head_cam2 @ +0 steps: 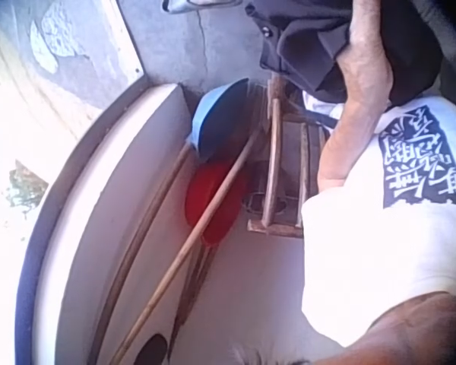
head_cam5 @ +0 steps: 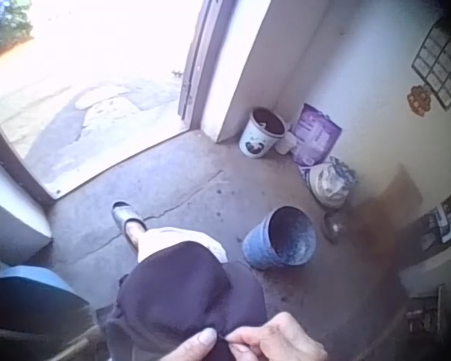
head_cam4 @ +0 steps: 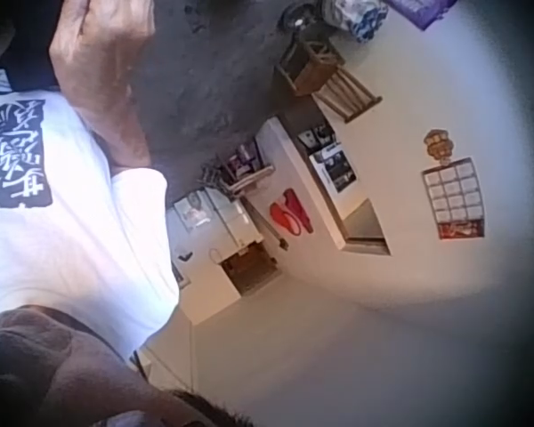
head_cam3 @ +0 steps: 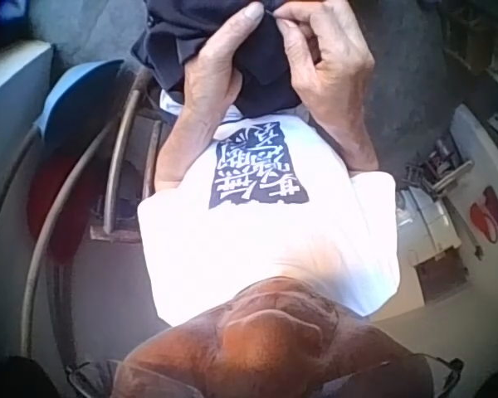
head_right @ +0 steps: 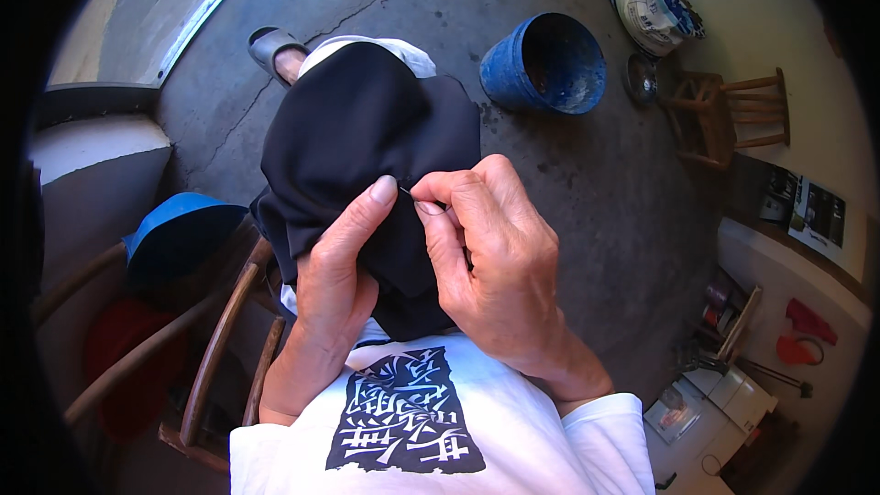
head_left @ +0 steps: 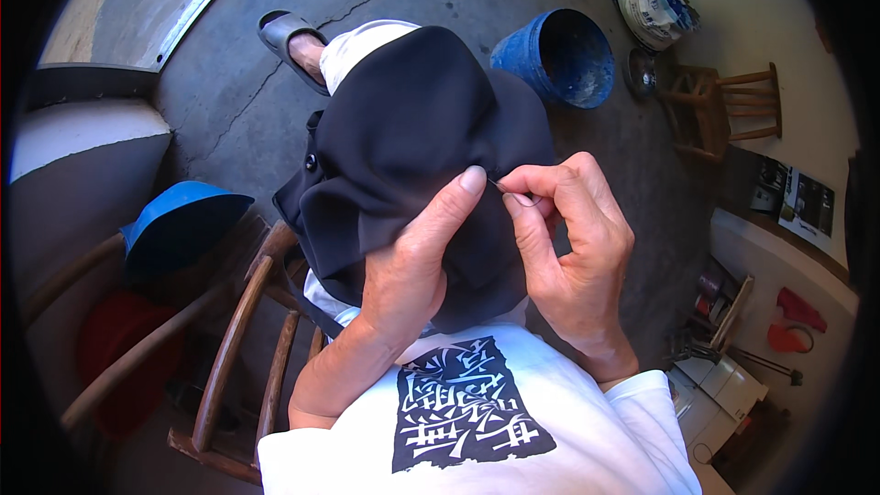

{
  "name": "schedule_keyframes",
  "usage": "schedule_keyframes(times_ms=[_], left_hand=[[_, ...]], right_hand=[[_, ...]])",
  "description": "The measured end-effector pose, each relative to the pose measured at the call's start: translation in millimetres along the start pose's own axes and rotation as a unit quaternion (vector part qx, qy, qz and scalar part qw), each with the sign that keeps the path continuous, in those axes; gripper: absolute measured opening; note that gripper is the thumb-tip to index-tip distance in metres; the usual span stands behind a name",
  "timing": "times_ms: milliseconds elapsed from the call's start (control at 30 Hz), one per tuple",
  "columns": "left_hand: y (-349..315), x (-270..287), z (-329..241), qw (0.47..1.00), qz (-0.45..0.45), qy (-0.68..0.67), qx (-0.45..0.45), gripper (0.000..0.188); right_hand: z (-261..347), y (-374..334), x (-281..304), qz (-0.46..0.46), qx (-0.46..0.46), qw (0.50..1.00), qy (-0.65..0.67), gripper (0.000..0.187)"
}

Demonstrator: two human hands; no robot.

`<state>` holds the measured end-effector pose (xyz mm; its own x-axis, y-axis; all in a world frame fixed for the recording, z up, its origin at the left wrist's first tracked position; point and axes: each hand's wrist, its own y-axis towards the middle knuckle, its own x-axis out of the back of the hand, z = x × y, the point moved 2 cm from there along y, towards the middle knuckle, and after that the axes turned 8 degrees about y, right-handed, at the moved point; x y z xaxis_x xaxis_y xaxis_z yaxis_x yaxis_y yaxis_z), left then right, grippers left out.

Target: The recorder is sewing a piece of black fabric by hand using a needle and thread.

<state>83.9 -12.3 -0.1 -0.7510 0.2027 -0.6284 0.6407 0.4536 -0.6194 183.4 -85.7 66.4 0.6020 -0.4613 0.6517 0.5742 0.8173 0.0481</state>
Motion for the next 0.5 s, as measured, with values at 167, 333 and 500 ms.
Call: schedule_keyframes(times_ms=[167, 333, 500], left_hand=[[1.0, -0.3, -1.4, 1.000, -0.005, -0.001, 0.002, 0.037], [1.5, 0.4, 1.4, 1.000, -0.013, 0.000, -0.004, 0.040], [2.3, 2.7, 4.6, 1.000, -0.013, 0.011, -0.011, 0.040]], right_hand=[[4.1, -0.3, 1.0, -0.027, -0.031, 0.999, 0.027, 0.011], [1.3, 0.1, 0.4, -0.028, -0.028, 0.999, 0.027, 0.011], [-2.1, 1.1, -0.6, -0.006, -0.007, 1.000, 0.005, 0.014]])
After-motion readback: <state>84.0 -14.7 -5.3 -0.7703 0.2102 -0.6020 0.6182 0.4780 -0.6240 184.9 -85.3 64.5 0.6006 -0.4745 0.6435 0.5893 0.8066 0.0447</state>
